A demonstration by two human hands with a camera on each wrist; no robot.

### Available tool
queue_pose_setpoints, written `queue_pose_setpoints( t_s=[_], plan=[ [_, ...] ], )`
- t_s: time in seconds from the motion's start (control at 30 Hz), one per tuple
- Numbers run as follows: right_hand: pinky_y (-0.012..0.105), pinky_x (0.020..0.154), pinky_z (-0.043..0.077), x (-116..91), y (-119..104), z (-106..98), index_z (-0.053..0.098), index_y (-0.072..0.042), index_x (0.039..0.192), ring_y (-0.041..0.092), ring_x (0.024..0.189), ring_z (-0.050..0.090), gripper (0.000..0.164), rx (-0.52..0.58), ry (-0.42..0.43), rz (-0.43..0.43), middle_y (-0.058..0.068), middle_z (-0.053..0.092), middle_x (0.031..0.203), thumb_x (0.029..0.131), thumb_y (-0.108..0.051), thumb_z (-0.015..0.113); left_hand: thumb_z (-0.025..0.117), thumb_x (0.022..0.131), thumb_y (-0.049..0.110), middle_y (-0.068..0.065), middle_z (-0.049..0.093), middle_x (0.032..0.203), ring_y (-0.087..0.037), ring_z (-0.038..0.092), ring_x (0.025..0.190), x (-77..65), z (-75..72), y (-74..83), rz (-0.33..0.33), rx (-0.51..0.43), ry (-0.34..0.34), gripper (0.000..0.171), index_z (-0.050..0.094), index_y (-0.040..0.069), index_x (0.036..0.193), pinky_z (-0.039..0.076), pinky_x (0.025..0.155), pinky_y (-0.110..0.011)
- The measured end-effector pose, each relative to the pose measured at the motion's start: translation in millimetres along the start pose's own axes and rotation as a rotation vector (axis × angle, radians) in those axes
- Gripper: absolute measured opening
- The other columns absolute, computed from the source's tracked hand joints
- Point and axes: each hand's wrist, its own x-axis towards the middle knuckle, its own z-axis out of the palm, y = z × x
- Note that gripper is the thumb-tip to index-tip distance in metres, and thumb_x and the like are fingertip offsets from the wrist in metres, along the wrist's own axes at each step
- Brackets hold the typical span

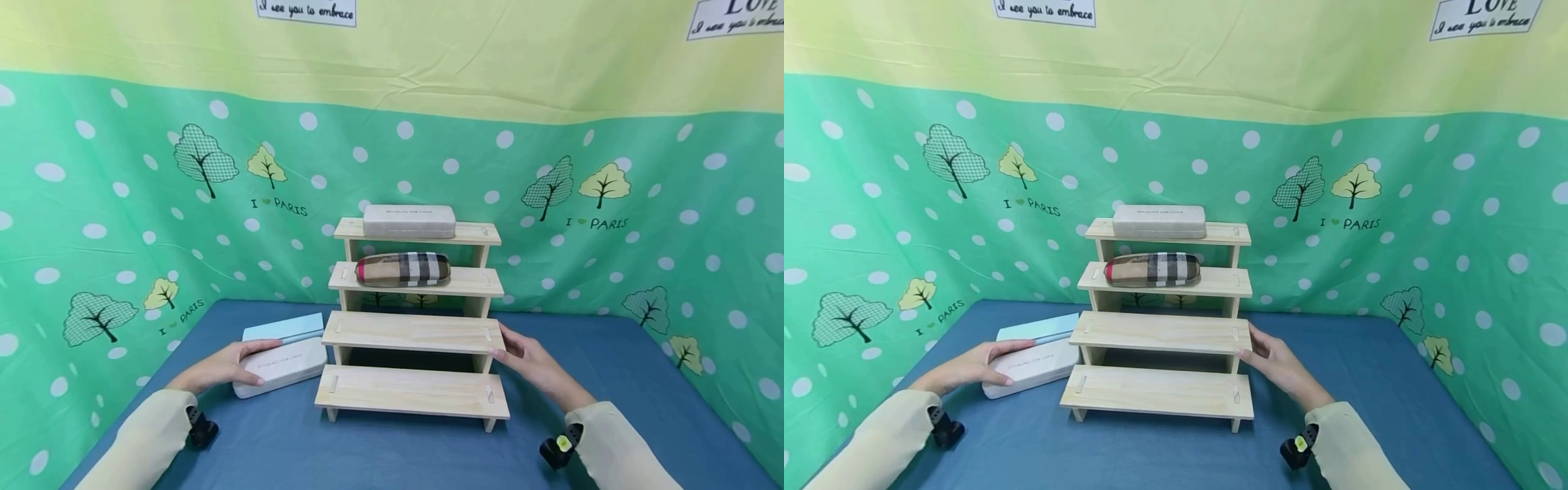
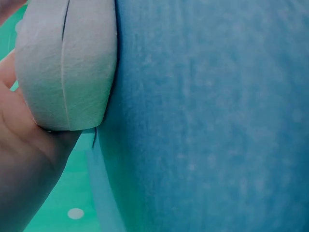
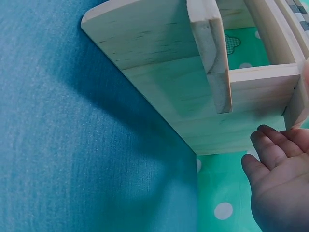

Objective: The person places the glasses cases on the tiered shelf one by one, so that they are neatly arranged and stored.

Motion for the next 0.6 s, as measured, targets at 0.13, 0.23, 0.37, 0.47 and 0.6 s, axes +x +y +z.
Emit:
queue_pose_setpoints(
  t_s=[0.13,0.23,0.37,0.47,0.6],
  plan=[
    [0.047,0.097,0.04,0.4,-0.3,0.3,0.017,0.007,0.147,0.043,0.128,0.039,0.069,-0.002,0.0,-0.001,0.03,0.028,0.146,0.096,-0.023,0.055,0.078,0.073,0.018,-0.025,0.038,0.143,-0.034,0.039,0.121,-0.4,0.4,-0.5,-0.005,0.007,0.0,0.081,0.04,0.003,0.142,0.035,0.089,-0.043],
    [0.047,0.097,0.039,1.2,-0.1,0.4,0.018,0.008,0.146,0.043,0.128,0.038,0.069,-0.001,0.002,-0.005,0.03,0.028,0.146,0.096,-0.022,0.055,0.079,0.072,0.019,-0.026,0.039,0.142,-0.036,0.039,0.12,-1.4,0.7,0.6,0.0,0.024,0.014,0.081,0.041,0.003,0.142,0.035,0.088,-0.044],
    [0.048,0.097,0.039,1.6,0.2,0.2,0.018,0.008,0.146,0.043,0.128,0.039,0.069,-0.005,0.003,-0.007,0.031,0.028,0.146,0.096,-0.022,0.055,0.079,0.072,0.021,-0.027,0.04,0.14,-0.03,0.043,0.113,-2.4,2.3,0.8,-0.019,0.058,0.019,0.083,0.041,0.004,0.143,0.036,0.085,-0.04],
    [0.048,0.097,0.039,1.2,0.3,-0.4,0.017,0.008,0.146,0.043,0.128,0.038,0.069,-0.009,-0.001,-0.004,0.031,0.028,0.146,0.096,-0.022,0.055,0.08,0.071,0.024,-0.028,0.041,0.137,-0.025,0.044,0.105,-2.5,3.6,0.1,-0.022,0.081,0.0,0.086,0.038,0.004,0.144,0.035,0.08,-0.037],
    [0.048,0.096,0.04,1.3,-0.1,0.1,0.018,0.007,0.147,0.043,0.128,0.039,0.069,-0.003,-0.003,0.0,0.031,0.029,0.146,0.096,-0.022,0.055,0.081,0.07,0.025,-0.027,0.042,0.135,-0.024,0.044,0.099,-3.3,4.2,-1.3,-0.013,0.101,-0.014,0.091,0.035,0.004,0.145,0.035,0.077,-0.034]
  ],
)
